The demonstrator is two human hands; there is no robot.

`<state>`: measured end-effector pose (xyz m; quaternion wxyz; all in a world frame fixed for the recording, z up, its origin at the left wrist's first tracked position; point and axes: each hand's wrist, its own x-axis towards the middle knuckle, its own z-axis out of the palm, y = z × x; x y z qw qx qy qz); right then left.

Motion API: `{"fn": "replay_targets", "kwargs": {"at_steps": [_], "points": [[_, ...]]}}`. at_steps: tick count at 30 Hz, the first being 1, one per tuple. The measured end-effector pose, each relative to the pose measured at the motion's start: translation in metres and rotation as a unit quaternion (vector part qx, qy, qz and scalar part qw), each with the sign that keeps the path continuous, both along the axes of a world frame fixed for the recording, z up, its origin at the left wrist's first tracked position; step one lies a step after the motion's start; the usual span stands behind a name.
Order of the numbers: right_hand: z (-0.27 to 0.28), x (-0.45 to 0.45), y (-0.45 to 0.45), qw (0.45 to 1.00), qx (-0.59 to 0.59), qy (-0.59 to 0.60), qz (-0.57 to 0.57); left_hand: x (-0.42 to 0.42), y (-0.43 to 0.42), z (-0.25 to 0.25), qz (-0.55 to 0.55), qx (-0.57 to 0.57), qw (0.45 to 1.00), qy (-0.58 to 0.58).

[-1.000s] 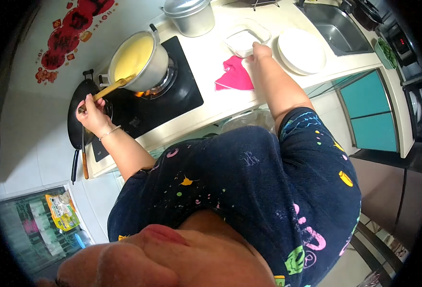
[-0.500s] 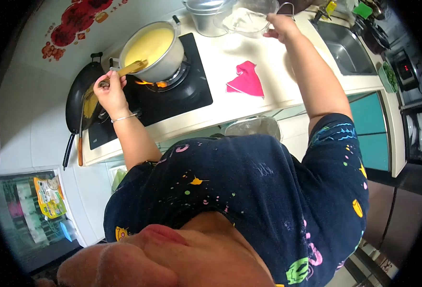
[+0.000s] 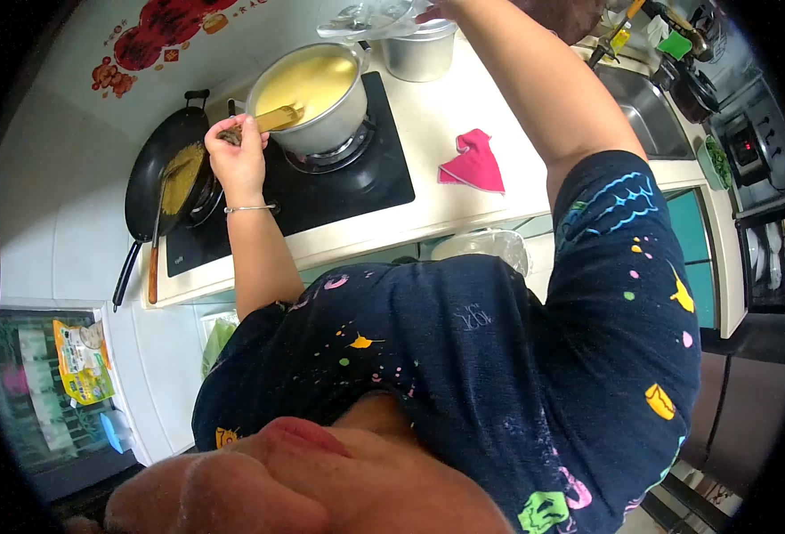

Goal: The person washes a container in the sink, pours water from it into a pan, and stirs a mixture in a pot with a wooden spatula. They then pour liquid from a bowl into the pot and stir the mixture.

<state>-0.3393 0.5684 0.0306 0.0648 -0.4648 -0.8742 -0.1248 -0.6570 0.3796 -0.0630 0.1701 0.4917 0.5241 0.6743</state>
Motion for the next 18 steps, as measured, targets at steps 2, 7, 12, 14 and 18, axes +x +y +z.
{"fn": "replay_targets", "kwargs": {"at_steps": [2, 7, 12, 14, 18], "points": [[-0.011, -0.024, 0.024, 0.933, -0.174, 0.303, -0.085, -0.002, -0.001, 0.002, 0.000, -0.004, 1.000, 0.006], [0.012, -0.062, 0.021, 0.991, -0.054, -0.108, -0.054, -0.011, -0.001, -0.001, -0.012, -0.014, 1.000, 0.010], [0.012, -0.106, -0.010, 0.915, -0.051, 0.339, -0.212, -0.014, -0.005, 0.000, -0.003, 0.001, 1.000, 0.014], [-0.005, -0.108, 0.005, 0.932, 0.022, 0.319, -0.172, -0.015, -0.006, -0.001, -0.009, 0.001, 1.000, 0.017], [-0.013, -0.118, 0.002, 0.950, 0.161, 0.264, -0.047, -0.022, -0.001, -0.010, 0.007, 0.012, 0.998, 0.055]]}}
